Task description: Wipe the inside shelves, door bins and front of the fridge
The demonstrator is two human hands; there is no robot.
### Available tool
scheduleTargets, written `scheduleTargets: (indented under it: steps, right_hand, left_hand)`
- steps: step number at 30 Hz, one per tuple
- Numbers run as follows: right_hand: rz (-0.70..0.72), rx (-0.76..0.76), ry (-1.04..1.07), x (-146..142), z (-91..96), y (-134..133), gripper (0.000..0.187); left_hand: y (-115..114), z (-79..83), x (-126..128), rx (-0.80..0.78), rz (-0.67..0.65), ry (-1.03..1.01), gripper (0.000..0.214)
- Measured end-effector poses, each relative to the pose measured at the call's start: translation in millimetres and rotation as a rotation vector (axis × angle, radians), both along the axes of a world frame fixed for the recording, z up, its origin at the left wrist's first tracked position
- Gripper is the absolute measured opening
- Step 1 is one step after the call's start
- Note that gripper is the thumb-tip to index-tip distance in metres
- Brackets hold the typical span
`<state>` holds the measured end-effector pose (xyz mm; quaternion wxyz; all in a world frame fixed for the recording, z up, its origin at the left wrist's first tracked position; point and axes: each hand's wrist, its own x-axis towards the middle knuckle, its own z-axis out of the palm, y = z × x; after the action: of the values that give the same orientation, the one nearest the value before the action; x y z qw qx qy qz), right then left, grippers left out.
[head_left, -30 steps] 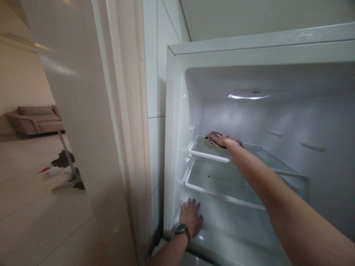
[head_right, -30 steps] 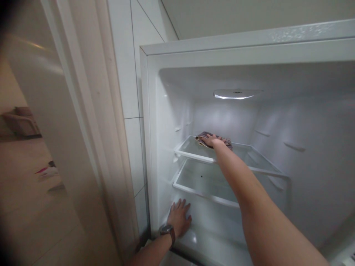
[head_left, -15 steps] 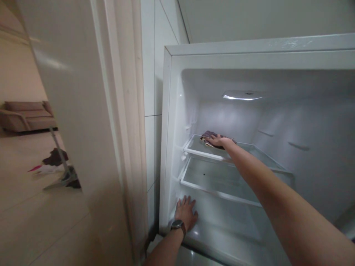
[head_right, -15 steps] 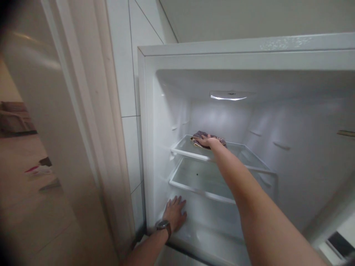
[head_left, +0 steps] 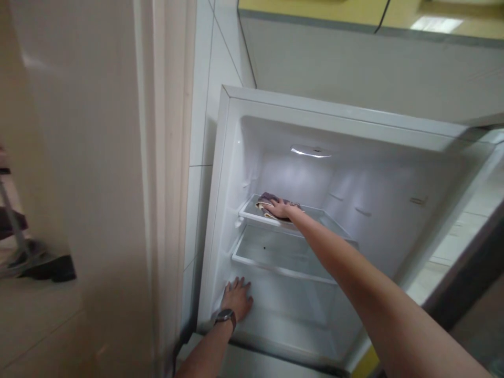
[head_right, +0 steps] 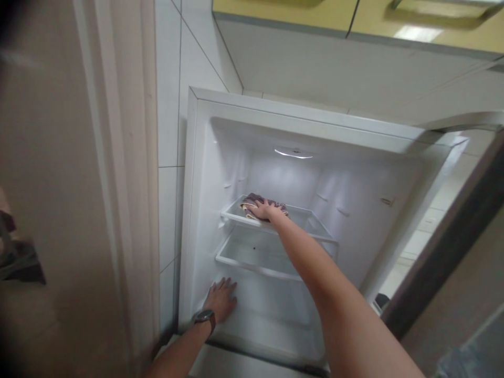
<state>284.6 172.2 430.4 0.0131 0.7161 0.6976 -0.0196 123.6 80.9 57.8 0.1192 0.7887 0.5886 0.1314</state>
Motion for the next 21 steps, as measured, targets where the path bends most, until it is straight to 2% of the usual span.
scheduleTargets:
  steps: [11, 18, 21]
  right_hand:
    - [-0.004, 0.015, 0.024, -20.2, -2.6, -20.3, 0.094]
    - [-0.049, 0.001, 0.018, -31.1, 1.2, -9.7, 0.093]
    - [-0.07, 0.0, 0.007, -37.6, 3.0, 1.7, 0.091]
  left_hand:
    - [3.5, -4.4, 2.0, 0.016, -0.012, 0.025, 0.065]
    - [10.3, -18.8, 4.8, 0.044, -0.012, 0.012, 0.065]
    - [10.0, -20.2, 4.7, 0.04, -0.021, -0.011, 0.067]
